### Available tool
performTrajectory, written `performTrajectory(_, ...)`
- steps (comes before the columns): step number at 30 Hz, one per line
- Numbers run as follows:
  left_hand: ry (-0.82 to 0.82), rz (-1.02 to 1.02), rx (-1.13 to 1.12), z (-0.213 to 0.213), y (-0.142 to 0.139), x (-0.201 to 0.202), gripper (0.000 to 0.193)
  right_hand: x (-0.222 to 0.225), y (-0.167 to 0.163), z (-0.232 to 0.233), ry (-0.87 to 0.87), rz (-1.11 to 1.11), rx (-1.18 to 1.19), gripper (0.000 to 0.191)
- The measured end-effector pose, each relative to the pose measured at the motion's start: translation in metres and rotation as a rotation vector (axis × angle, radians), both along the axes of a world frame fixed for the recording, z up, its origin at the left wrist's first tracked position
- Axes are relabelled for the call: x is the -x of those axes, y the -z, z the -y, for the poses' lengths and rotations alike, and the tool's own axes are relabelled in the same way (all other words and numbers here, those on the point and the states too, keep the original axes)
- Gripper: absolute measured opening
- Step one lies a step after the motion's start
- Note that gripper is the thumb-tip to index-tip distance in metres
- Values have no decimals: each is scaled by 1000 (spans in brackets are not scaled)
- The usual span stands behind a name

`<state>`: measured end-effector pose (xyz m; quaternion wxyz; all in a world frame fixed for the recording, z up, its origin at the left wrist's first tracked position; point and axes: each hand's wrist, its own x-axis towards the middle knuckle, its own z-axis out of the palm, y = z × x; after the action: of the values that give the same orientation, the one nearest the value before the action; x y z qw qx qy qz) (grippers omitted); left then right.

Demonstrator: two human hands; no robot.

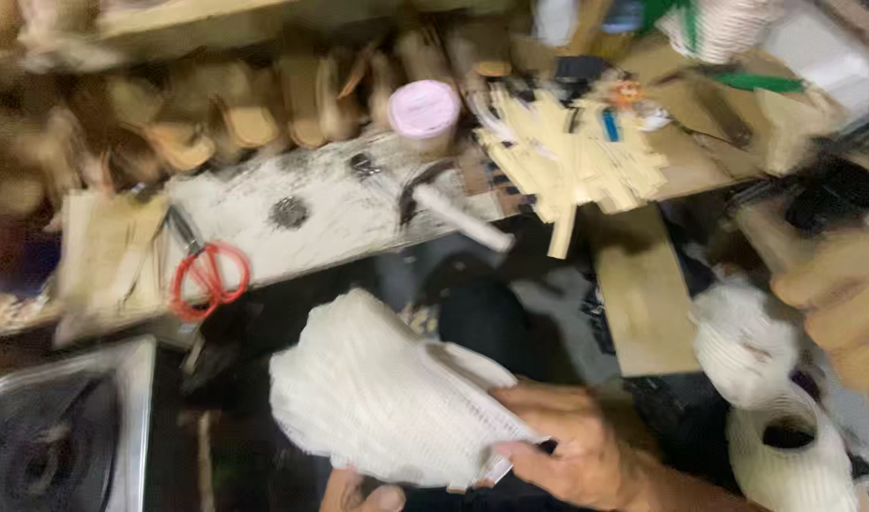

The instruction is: The person sits with a shoe last on their lap and pulls a white knitted shoe upper over the last, smoothing and aligning the fabric. They use pincers to grip and tuck the upper's edges and a hammer to tap and set the material in place around the last.

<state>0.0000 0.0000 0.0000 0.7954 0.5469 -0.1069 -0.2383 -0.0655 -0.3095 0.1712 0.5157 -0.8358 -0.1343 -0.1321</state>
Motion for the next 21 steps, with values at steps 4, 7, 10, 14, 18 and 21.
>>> performTrajectory(4,253,359,-117,13,-16,-49,59,10,-25,40,436,145,245,29)
performTrajectory(7,-27,803,-617,30,-38,-54,59,5,-42,98,551,414,887,14)
performTrajectory(10,42,1121,-881,42,-67,-69,76,-22,-44,165,886,422,781,31)
performTrajectory(14,386,1032,-1159,77,-97,-79,102,-76,-49,259,918,428,890,22)
performTrajectory(18,496,982,-1181,96,-111,-81,99,-87,-50,304,902,421,778,20)
performTrajectory(21,408,1045,-1123,91,-116,-80,93,-83,-55,324,1000,552,844,15)
